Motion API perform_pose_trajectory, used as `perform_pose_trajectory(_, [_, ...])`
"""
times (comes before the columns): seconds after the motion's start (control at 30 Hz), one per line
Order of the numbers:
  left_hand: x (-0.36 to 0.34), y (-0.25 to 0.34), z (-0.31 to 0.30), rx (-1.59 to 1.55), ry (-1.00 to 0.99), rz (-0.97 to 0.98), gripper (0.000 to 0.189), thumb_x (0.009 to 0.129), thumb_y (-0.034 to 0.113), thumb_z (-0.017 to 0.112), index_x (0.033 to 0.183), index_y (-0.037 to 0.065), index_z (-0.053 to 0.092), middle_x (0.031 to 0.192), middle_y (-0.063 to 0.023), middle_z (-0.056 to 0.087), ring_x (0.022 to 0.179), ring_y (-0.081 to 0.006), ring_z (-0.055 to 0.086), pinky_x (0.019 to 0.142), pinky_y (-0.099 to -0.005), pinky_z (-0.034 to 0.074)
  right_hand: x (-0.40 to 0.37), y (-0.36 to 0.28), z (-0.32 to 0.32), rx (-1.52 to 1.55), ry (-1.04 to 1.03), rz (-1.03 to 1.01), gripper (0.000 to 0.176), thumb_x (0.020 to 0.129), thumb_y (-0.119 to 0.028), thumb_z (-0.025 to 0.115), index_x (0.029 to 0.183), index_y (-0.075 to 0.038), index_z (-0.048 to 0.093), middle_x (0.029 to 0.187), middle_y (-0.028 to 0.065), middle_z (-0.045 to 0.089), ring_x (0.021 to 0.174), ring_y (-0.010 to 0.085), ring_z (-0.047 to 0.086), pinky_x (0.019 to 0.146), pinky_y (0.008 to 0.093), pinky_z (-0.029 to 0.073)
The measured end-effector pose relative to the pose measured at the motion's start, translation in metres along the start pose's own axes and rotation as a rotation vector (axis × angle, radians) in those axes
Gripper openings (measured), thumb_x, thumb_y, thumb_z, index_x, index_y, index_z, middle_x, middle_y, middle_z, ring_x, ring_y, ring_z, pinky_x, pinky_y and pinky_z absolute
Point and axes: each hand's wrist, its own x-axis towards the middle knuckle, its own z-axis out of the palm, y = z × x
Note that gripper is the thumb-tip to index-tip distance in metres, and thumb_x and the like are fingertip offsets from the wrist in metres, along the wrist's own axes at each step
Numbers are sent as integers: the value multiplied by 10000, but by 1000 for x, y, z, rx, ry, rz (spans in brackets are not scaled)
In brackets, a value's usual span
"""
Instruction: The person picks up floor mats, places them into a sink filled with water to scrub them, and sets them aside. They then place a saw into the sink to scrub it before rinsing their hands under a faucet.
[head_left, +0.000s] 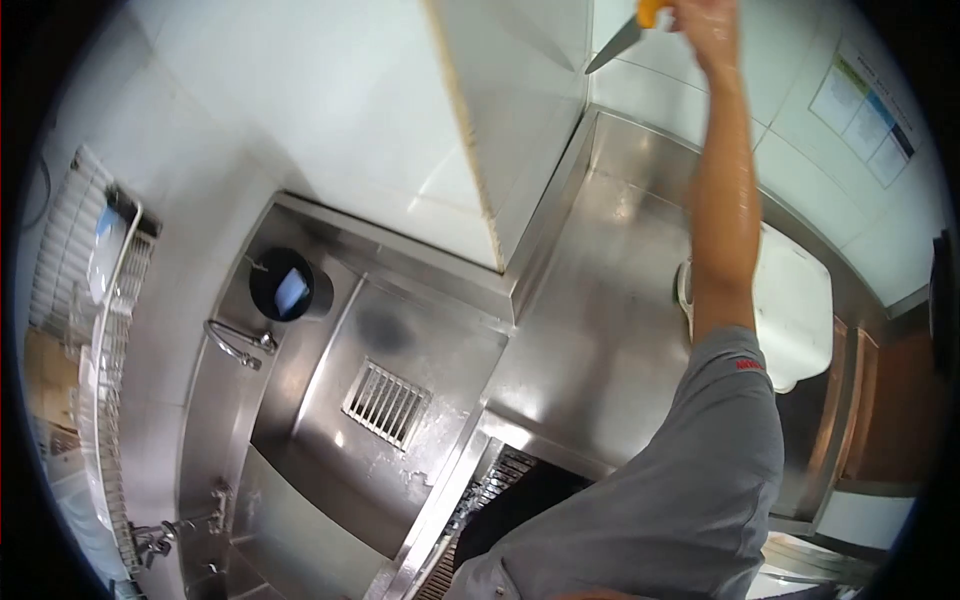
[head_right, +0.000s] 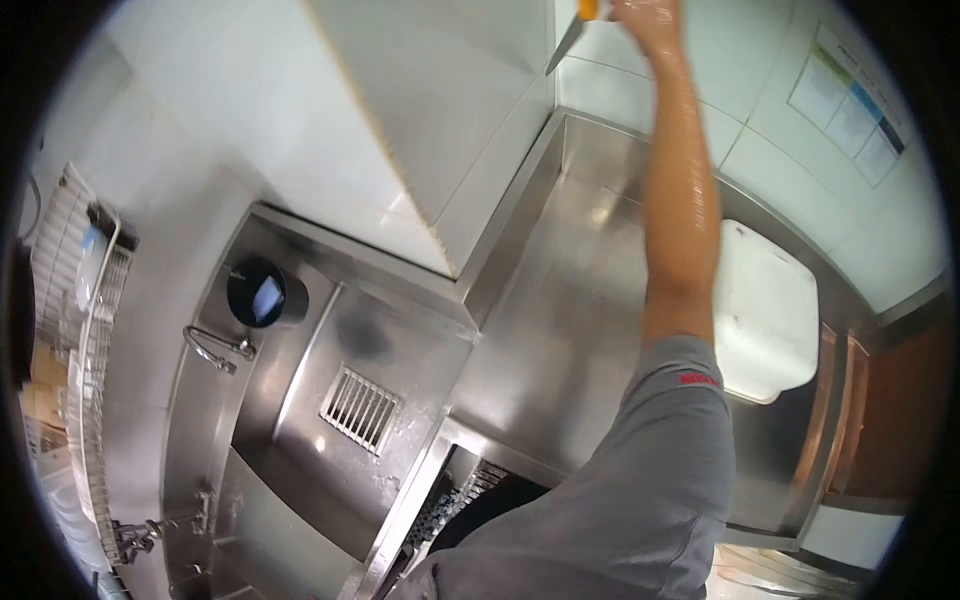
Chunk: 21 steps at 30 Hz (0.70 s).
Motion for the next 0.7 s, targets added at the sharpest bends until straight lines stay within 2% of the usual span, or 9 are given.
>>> perform_pose_trajectory(0.07, [4, -10, 42, 3, 340, 167, 508, 925, 341, 392, 1281, -22, 401, 1271, -275, 416, 1098, -410, 445, 879, -497, 379, -3, -41, -41, 79, -163, -53, 190, 819, -201, 600, 909, -38, 563, 848, 126, 650, 552, 104, 562, 399, 203, 427])
perform_pose_trajectory(0.1, [3, 34, -69, -423, 451, 19, 496, 884, 362, 496, 1207, -9, 438, 1073, -271, 501, 956, -392, 497, 784, -502, 408, -4, -54, -58, 31, -175, 45, 213, 797, -150, 572, 945, 1, 553, 855, 205, 656, 515, 170, 520, 480, 263, 432])
perform_pose_trajectory(0.13, [6, 48, -91, -434, 428, 33, 496, 884, 362, 496, 1207, -9, 438, 1073, -271, 501, 956, -392, 497, 784, -502, 408, -15, -65, -71, 258, -164, 120, 164, 797, -53, 550, 948, 13, 551, 917, 240, 641, 491, 84, 423, 447, 175, 369])
perform_pose_trajectory(0.23, [15, 44, -87, -503, 468, 35, 419, 832, 342, 586, 1075, 7, 519, 959, -211, 521, 871, -371, 501, 732, -492, 416, -50, -110, -108, 326, -313, 207, 165, 804, -63, 546, 955, 4, 550, 951, 293, 612, 521, 116, 505, 464, 158, 400])
perform_pose_trajectory(0.33, [27, 7, -50, -657, 339, -67, 423, 805, 342, 589, 1096, 36, 563, 940, -177, 548, 859, -357, 523, 762, -480, 421, -104, -176, -114, 435, -222, 326, 170, 798, -49, 542, 964, -11, 549, 999, 340, 574, 592, 144, 574, 459, 146, 405])
perform_pose_trajectory(0.37, [27, -9, -42, -698, 209, -93, 391, 852, 292, 547, 1151, 42, 517, 1070, -171, 483, 1020, -352, 461, 825, -461, 381, -121, -199, -110, 484, -267, 317, 194, 800, -53, 547, 990, -14, 540, 1030, 344, 558, 681, 186, 598, 491, 163, 442])
perform_pose_trajectory(0.53, [21, -102, 26, -843, 285, -178, 416, 842, 267, 590, 1160, 7, 521, 1104, -181, 554, 1028, -333, 496, 889, -429, 381, -231, -288, 3, 561, -212, 456, 302, 806, -56, 552, 1102, -46, 493, 1091, 363, 503, 1070, 418, 521, 676, 283, 563])
perform_pose_trajectory(0.63, [3, -145, 54, -912, 258, -367, 358, 800, 168, 641, 1106, 13, 538, 1084, -172, 531, 1021, -309, 475, 885, -420, 366, -299, -305, 118, 871, -602, 677, 279, 822, -56, 516, 1097, -36, 473, 1062, 383, 504, 1018, 414, 553, 622, 287, 571])
perform_pose_trajectory(0.7, [-6, -162, 70, -879, 191, -447, 330, 799, 162, 626, 1080, 11, 540, 1053, -169, 509, 1003, -325, 462, 881, -419, 365, -350, -336, 184, 906, -811, 667, 215, 844, -78, 499, 1054, -29, 487, 1129, 393, 458, 1031, 427, 544, 641, 344, 582])
